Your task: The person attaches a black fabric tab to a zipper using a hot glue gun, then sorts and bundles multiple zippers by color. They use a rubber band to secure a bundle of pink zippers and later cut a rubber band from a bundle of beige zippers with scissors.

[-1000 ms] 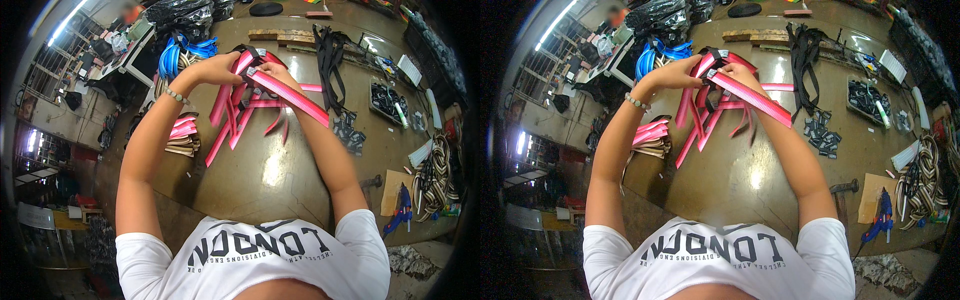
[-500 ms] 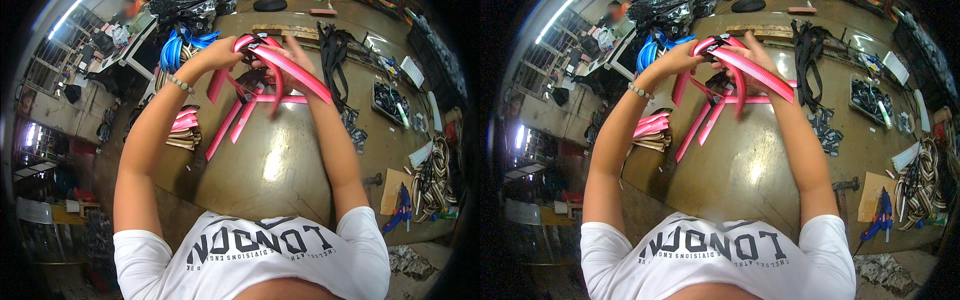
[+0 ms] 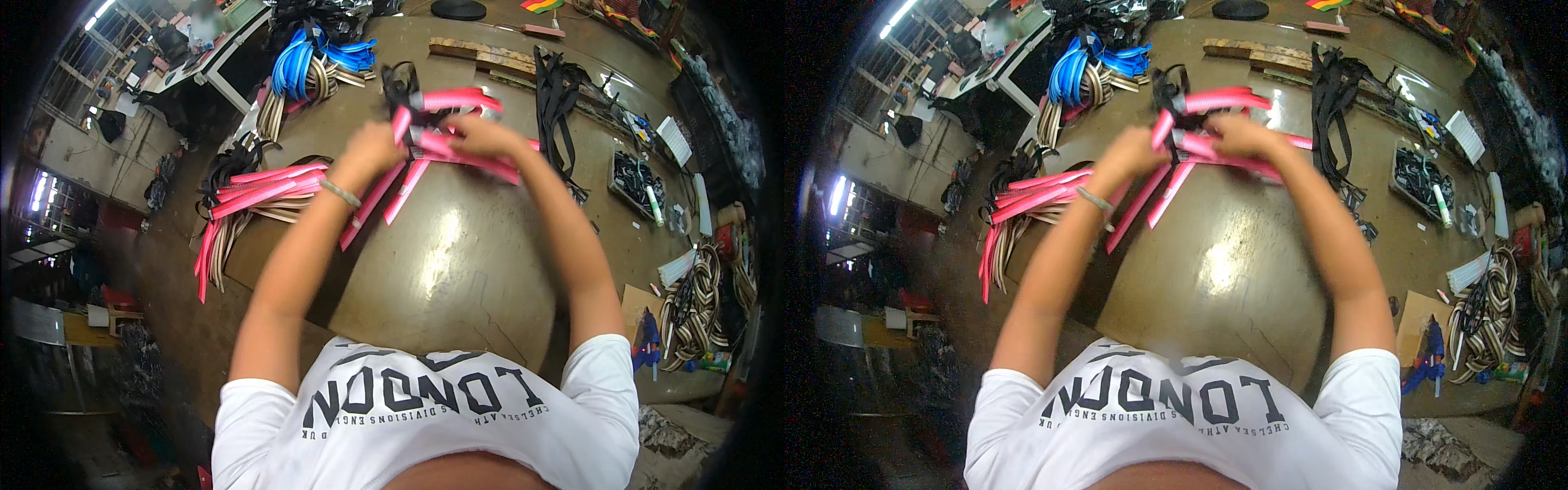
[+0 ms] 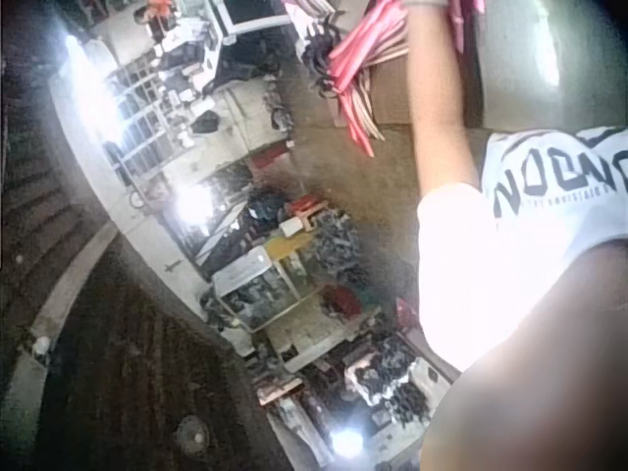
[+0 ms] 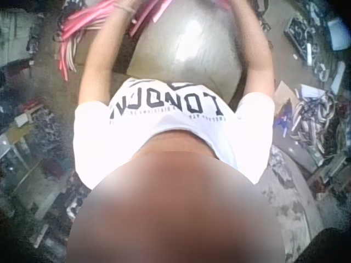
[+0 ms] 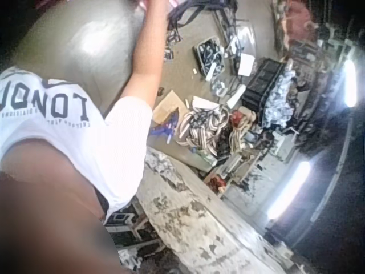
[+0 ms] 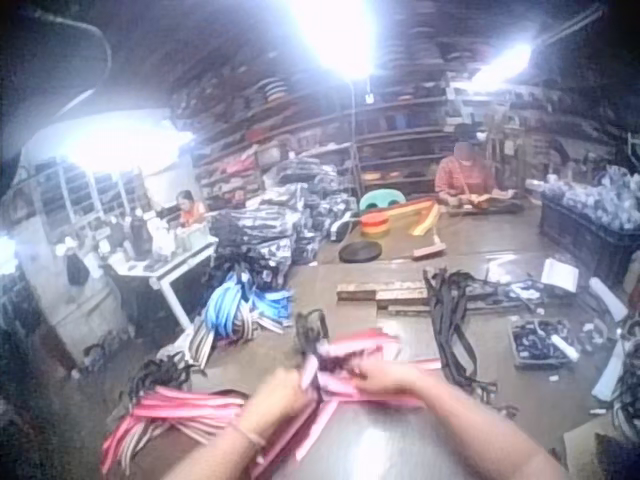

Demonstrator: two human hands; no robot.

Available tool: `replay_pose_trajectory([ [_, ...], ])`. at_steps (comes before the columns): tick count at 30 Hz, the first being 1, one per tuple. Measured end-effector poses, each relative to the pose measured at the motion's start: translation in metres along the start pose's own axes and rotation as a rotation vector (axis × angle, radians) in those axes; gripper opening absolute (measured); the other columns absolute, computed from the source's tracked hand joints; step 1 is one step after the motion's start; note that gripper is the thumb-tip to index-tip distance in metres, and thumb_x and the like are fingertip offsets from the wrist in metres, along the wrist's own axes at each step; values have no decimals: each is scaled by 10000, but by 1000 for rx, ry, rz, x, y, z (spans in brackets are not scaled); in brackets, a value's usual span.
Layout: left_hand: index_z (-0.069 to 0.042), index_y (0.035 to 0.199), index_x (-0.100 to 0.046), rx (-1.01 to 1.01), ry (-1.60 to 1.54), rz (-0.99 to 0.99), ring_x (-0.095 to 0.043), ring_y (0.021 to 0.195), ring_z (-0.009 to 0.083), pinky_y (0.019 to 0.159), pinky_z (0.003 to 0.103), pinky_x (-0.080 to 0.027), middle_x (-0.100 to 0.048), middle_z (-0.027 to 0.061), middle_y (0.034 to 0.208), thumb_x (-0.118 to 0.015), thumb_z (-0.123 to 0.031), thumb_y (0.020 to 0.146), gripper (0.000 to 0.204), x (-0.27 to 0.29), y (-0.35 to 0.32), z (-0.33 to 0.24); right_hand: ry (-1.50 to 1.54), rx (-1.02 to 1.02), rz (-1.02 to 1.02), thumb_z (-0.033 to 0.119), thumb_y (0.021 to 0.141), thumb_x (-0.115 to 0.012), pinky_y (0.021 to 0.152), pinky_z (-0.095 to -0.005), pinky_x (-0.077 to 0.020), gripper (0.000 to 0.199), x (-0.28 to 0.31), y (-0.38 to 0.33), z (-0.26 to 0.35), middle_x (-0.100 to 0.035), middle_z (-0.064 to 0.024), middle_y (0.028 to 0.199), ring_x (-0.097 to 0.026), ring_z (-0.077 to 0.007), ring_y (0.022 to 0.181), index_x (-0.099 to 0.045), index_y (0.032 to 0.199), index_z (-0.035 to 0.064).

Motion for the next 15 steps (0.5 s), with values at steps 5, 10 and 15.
replay_pose_trajectory([
  [5, 61, 1056, -570, 117, -89, -240, -561, 1032, 452, 891, 463, -466, -586, 306, 1061, -709, -354, 787, 514, -57, -6, 13, -259, -45, -260, 471, 755, -704, 936, -479, -390, 679, -54, -3, -4, -546, -231, 1131, -477, -392, 1127, -504, 1181, -19],
  [10, 41, 997, -593, 68, -163, -149, -589, 991, 408, 844, 457, -472, -606, 269, 1047, -744, -317, 746, 462, -51, 12, 21, -206, -33, -234, 352, 774, -676, 900, -488, -409, 533, -56, 8, -11, -566, -251, 1083, -525, -404, 1050, -507, 1100, -35],
  [15, 31, 908, -654, 63, -407, -9, -647, 903, 389, 789, 417, -513, -658, 254, 961, -722, -500, 700, 574, -35, 22, 13, -167, 154, -398, 109, 797, -597, 825, -477, -456, 271, 0, 7, -19, -590, -260, 1016, -573, -420, 948, -505, 1007, -36],
])
Point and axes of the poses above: each hand's wrist, its own y-axis towards the middle knuckle, its own x-axis out of the back of the hand, z = x × y, the point moved 5 cm from there along y, towards the middle knuckle
